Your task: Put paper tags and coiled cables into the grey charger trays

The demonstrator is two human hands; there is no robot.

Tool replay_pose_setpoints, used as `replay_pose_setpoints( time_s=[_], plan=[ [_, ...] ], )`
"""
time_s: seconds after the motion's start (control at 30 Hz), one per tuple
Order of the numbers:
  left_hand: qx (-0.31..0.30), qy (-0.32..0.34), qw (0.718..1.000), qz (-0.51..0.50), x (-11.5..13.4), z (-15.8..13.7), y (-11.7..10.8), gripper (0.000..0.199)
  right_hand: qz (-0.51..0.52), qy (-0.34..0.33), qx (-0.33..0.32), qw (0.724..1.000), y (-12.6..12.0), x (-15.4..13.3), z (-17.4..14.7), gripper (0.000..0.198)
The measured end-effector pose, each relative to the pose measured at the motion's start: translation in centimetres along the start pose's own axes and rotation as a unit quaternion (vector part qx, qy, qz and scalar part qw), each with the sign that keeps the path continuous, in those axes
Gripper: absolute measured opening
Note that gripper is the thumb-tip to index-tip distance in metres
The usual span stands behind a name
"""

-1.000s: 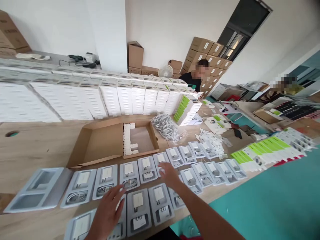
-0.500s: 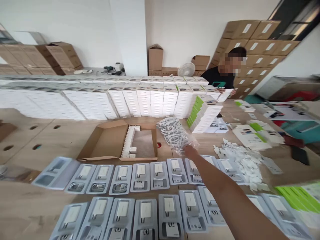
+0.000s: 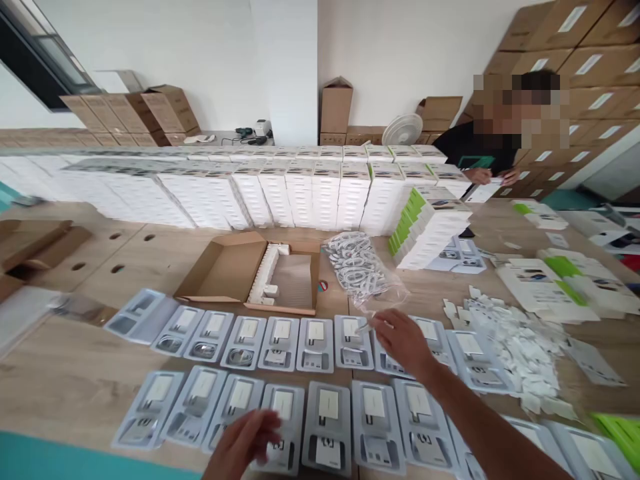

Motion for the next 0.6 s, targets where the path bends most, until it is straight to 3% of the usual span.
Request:
replay_pose_setpoints(
  time_s=[0.03,0.07,0.1,0.13,0.23,0.33,0.43,0.6],
  plan=[
    [-0.035,-0.003,0.999,-0.018,1.1,0.7,1.4,0.062,0.015,-0.041,0.030,0.999,0.7,-3.0,-0.6,0.025],
    [-0.133,-0.020,0.988,-0.069,2.0,1.3,2.9,0.068,0.030,-0.080,0.051,0.995,1.5,-5.9,-1.1,0.026],
    [-0.216,-0.034,0.970,-0.109,2.9,1.7,4.1,0.070,0.051,-0.113,0.046,0.991,2.5,-8.7,-1.5,0.026],
    [-0.259,-0.039,0.957,-0.128,3.6,2.0,4.9,0.064,0.075,-0.135,0.037,0.987,3.5,-11.2,-1.9,0.025],
    [-0.227,0.005,0.969,-0.099,4.8,2.2,5.3,0.043,0.148,-0.119,0.009,0.982,5.3,-15.9,-2.6,0.018],
    [-0.186,0.047,0.981,0.013,4.5,1.7,4.4,0.043,0.188,-0.052,0.018,0.981,5.5,-16.7,-2.6,0.024],
    [-0.188,0.084,0.971,0.119,3.4,1.5,3.6,0.038,0.135,-0.027,0.017,0.990,5.2,-16.6,-2.2,0.033],
    [-0.208,0.138,0.948,0.198,2.3,2.0,2.2,0.012,0.017,0.011,-0.061,0.998,5.9,-18.5,-1.1,0.020]
  ],
)
Point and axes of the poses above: each hand's wrist, its own z-axis towards the middle knuckle, its own y-axis out of the palm, x = y × z, the point moved 2 cm from there along z, towards the middle knuckle, and after that the axes turned 14 degrees about z, right-handed, at the moved point
